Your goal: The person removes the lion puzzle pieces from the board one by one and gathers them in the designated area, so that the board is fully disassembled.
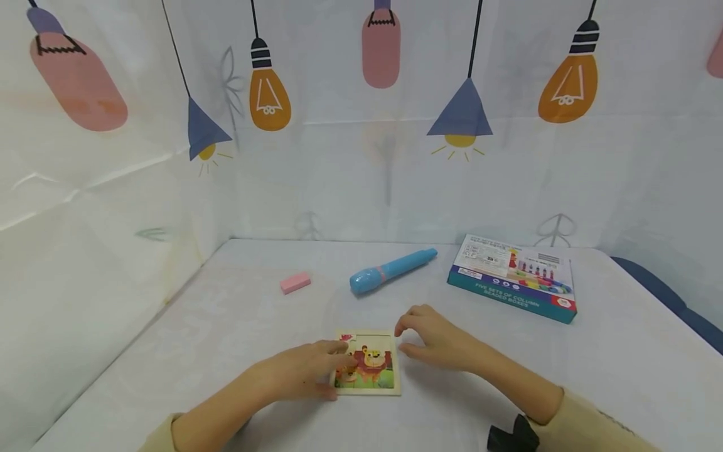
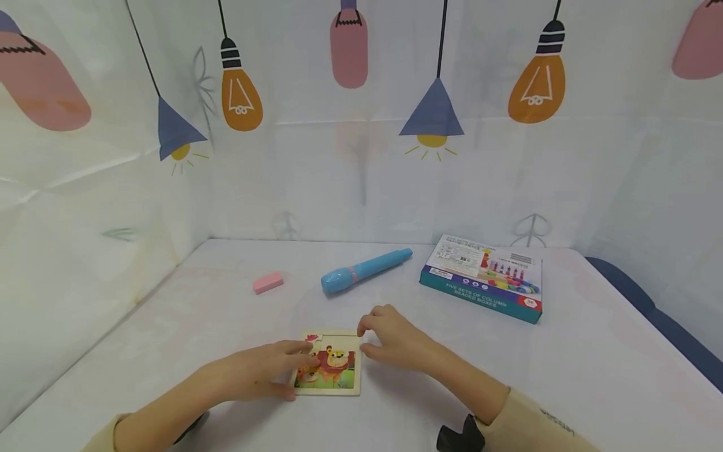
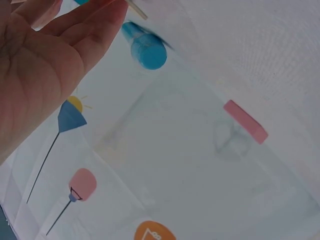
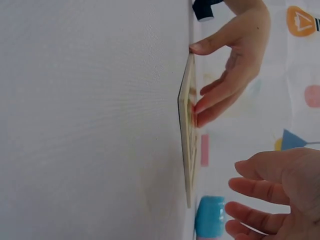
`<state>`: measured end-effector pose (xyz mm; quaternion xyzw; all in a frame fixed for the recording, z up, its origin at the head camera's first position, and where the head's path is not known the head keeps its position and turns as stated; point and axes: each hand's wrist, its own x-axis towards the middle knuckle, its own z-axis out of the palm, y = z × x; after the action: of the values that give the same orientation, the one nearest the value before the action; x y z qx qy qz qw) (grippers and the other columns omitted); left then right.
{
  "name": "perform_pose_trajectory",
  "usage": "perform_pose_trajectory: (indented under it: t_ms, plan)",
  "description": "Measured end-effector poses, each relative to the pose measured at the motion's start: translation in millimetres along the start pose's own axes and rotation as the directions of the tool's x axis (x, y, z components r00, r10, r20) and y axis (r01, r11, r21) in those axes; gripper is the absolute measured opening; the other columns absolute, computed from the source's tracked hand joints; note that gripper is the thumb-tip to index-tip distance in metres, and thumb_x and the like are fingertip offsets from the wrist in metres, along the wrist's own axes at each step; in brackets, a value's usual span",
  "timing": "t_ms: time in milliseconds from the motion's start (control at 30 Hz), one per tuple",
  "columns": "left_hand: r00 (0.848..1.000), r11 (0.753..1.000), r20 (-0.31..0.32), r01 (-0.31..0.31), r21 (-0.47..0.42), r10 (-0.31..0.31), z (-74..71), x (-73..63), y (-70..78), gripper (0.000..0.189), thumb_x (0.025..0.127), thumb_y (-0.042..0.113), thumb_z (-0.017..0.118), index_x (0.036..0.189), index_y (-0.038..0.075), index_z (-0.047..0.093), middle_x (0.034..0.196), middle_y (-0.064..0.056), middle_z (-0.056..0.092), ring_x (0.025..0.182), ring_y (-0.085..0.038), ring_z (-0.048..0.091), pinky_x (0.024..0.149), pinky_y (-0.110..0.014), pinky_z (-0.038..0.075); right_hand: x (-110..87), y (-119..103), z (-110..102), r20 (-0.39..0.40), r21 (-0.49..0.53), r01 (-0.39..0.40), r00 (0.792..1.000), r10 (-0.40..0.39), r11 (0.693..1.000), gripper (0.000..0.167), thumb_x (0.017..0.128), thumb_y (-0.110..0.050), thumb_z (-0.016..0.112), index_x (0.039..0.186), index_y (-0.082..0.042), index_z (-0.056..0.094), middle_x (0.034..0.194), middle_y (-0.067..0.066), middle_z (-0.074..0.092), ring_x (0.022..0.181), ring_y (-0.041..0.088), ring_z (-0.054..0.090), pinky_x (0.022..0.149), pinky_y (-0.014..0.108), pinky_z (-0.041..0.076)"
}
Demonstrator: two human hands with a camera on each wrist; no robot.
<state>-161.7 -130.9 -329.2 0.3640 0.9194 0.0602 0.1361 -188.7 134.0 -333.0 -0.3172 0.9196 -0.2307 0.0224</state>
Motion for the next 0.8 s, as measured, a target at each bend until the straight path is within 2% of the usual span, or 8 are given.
perform_pose_trajectory:
  t_ms: [233,433,667,800]
  plan:
    - [0.999,1.000,-0.022,-0.023,0.001,0.023,0.8,0.5,0.4,0.051,0.081,0.034,0.067,0.129,0.025,0.052,0.136,-0.006,0.045,0.122,-0.026,0.044,0.095,-0.042,0.040,10.3,-12.8,8.4,0.009,0.013,0.030,1.000,-0.030,0.999,0.016,0.085,-0.017,0.064,0.100,-0.011,0.062,0.098,-0.001,0.055,0.101,0.018,0.044,0.085,0.040,0.044]
    - [0.999,0.999,-0.033,-0.034,0.020,0.035,0.6,0.6,1.1,0.052,0.080,0.034,0.068,0.128,0.024,0.052,0.135,-0.007,0.046,0.122,-0.025,0.044,0.094,-0.042,0.041,20.9,-24.5,14.5,0.069,0.013,0.010,0.998,-0.011,1.000,0.020,0.086,-0.020,0.063,0.101,-0.008,0.066,0.101,-0.001,0.058,0.103,0.018,0.046,0.087,0.037,0.044]
    - [0.995,0.995,-0.063,-0.068,0.077,0.073,1.9,1.3,-1.7,0.053,0.079,0.034,0.069,0.128,0.024,0.053,0.133,-0.009,0.047,0.119,-0.025,0.047,0.091,-0.041,0.044,33.1,-32.5,23.7,0.071,-0.026,0.086,0.994,-0.084,0.996,0.021,0.088,-0.018,0.060,0.104,-0.005,0.065,0.104,0.003,0.062,0.102,0.020,0.050,0.088,0.037,0.043]
    - [0.994,0.993,-0.071,-0.081,0.090,0.087,2.0,2.3,-1.2,0.053,0.077,0.033,0.070,0.128,0.023,0.054,0.131,-0.010,0.049,0.117,-0.024,0.048,0.090,-0.039,0.045,38.0,-36.8,25.8,0.082,-0.025,0.080,0.994,-0.078,0.996,0.022,0.088,-0.019,0.060,0.104,-0.005,0.066,0.102,0.002,0.064,0.098,0.017,0.050,0.085,0.033,0.044]
